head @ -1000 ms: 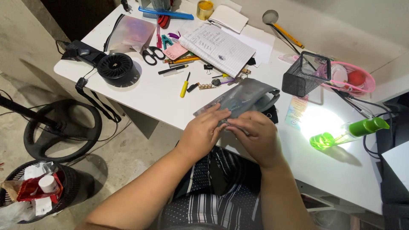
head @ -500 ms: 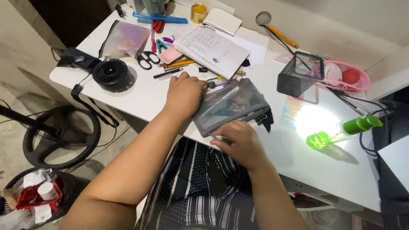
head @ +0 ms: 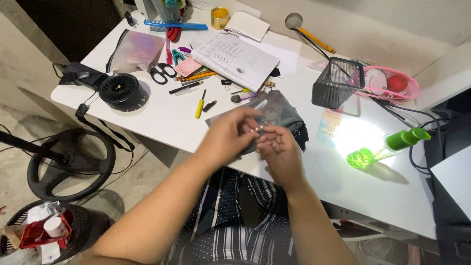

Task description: The person flips through a notebook and opens a pencil case to remove a keychain and small items. They then empty a mesh cup and organize the desk by placing pens and pencils into the cup and the pencil case.

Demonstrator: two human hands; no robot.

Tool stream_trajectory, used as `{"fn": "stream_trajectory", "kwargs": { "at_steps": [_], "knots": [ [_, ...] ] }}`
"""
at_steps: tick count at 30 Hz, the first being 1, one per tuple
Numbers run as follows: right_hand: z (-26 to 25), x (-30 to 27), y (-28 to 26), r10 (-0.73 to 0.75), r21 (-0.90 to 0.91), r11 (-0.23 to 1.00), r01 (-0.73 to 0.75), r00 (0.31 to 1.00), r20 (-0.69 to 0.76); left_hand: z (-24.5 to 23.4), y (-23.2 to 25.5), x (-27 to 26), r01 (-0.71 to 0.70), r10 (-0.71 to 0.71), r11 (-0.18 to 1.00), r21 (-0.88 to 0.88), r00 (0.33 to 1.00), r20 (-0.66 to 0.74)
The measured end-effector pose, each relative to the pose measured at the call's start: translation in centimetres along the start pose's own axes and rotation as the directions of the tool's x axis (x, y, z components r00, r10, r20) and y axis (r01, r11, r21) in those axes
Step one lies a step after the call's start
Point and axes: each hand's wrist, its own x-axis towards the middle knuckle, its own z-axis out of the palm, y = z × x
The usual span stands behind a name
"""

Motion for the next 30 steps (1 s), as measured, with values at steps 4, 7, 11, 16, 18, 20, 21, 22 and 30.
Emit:
{"fn": "stream_trajectory", "kwargs": {
  "at_steps": [4, 7, 11, 16, 18, 20, 21, 22, 30],
  "knots": [
    [-0.6, -0.1, 1.1, 0.01, 0.085, 0.996, -0.005, 0.998, -0.063, 1.4, 0.6, -0.9, -0.012, 0.014, 0.998, -0.058, 0.999, 0.036],
    [-0.8, -0.1, 1.0, 0.031, 0.09, 0.996, -0.023, 0.995, -0.092, 2.0, 0.4, -1.4, -0.068, 0.069, 0.997, -0.028, 0.997, 0.025],
    [-1.2, -0.2, 0.6, 0.069, 0.085, 0.994, -0.062, 0.994, -0.084, 1.3, 0.4, -2.0, -0.139, 0.136, 0.988, 0.061, 0.989, 0.056],
    [-2.2, 1.0, -0.9, 0.259, 0.454, 0.889, -0.065, 0.888, -0.38, -2.3, -0.6, -2.1, -0.427, 0.312, 0.793, 0.435, 0.897, 0.313],
    [-2.7, 1.5, -1.6, 0.344, 0.599, 0.8, -0.026, 0.838, -0.424, -3.2, -1.2, -2.0, -0.401, 0.246, 0.788, 0.466, 0.9, 0.359],
    [-2.7, 1.4, -1.8, 0.394, 0.627, 0.777, -0.059, 0.822, -0.411, -3.7, -2.1, -2.0, -0.362, 0.189, 0.806, 0.469, 0.907, 0.376],
    [-2.7, 1.4, -1.7, 0.417, 0.641, 0.764, -0.074, 0.814, -0.404, -3.7, -2.6, -1.9, -0.377, 0.232, 0.808, 0.454, 0.91, 0.343],
    [-2.7, 1.4, -1.6, 0.384, 0.615, 0.786, -0.063, 0.829, -0.406, -3.5, -3.1, -1.7, -0.389, 0.271, 0.81, 0.439, 0.912, 0.308],
    [-1.7, 0.8, -1.6, 0.107, 0.105, 0.992, -0.068, 0.894, -0.436, -2.6, -3.9, -1.7, -0.209, 0.217, 0.943, 0.259, 0.976, -0.002]
  ]
}}
